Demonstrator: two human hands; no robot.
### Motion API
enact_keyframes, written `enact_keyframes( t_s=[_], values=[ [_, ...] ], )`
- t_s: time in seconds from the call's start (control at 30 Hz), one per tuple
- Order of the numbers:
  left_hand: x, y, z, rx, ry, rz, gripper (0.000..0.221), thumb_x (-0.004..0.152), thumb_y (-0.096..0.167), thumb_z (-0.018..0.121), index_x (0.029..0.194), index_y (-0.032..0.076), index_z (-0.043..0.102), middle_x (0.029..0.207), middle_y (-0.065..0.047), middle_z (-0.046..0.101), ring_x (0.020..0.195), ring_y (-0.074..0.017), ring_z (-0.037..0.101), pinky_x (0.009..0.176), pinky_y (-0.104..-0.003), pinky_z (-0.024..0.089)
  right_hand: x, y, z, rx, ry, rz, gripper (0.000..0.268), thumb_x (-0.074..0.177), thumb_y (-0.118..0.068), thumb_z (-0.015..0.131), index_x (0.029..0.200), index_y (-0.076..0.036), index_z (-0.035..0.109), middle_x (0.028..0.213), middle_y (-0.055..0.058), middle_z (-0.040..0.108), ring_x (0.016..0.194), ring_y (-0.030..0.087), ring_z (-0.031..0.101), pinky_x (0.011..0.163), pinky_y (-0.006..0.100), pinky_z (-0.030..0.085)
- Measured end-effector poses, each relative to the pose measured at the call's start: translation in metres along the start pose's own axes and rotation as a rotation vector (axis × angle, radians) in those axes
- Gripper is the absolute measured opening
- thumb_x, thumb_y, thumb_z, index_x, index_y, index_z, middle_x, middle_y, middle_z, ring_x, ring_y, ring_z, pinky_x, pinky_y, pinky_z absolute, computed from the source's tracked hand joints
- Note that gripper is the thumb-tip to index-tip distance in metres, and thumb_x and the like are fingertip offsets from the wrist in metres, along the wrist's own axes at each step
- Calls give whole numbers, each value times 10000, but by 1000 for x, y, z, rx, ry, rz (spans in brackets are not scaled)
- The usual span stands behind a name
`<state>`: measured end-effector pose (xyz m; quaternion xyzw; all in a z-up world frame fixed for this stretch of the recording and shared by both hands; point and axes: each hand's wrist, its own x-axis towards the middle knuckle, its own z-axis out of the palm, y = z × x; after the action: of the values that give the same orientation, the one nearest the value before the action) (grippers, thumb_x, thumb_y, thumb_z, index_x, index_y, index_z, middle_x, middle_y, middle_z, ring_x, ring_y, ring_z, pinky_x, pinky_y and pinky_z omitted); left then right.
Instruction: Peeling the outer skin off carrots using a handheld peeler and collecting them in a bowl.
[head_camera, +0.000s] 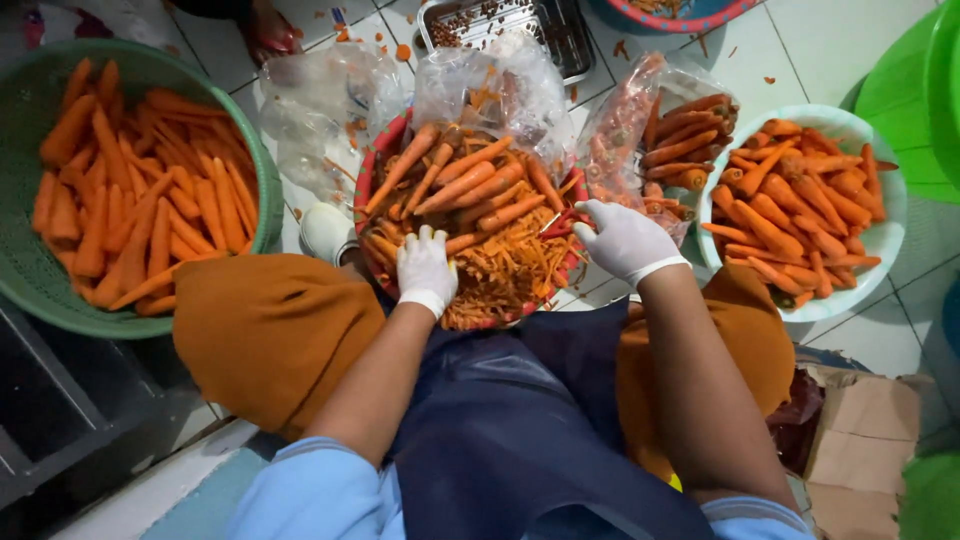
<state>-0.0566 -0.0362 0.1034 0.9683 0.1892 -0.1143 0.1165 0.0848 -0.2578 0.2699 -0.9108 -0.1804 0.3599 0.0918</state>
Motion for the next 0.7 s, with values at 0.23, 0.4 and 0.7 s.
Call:
enact_keyframes(
  t_s=[0.23, 0.4, 0.7],
  values=[
    [18, -12, 13, -23, -76, 91, 339, 712, 147, 680, 981, 161, 474, 1068, -54, 474, 977, -291, 538, 845, -405, 461, -5, 8, 6, 2, 10, -17, 378, 917, -395, 403, 1267, -283, 492, 1160, 173, 586, 1123, 362, 537, 990, 460, 412],
    [6, 3, -51, -334, -42, 175, 264, 771, 79, 617, 1013, 91, 511, 1119, -136, 449, 984, -383, 569, 865, -440, 494, -5, 10, 8, 42, 17, -24, 400, 905, -393, 419, 1279, -272, 490, 1190, 167, 580, 1149, 362, 518, 1012, 457, 395],
    [-8, 5, -190, -1084, 195, 250, 355, 770, 173, 686, 1088, 148, 531, 1014, -80, 597, 996, -210, 561, 911, -332, 453, -62, -50, -24, 502, 155, -230, 446, 856, -182, 538, 1299, -207, 497, 986, 141, 630, 838, 267, 543, 733, 373, 450]
  ],
)
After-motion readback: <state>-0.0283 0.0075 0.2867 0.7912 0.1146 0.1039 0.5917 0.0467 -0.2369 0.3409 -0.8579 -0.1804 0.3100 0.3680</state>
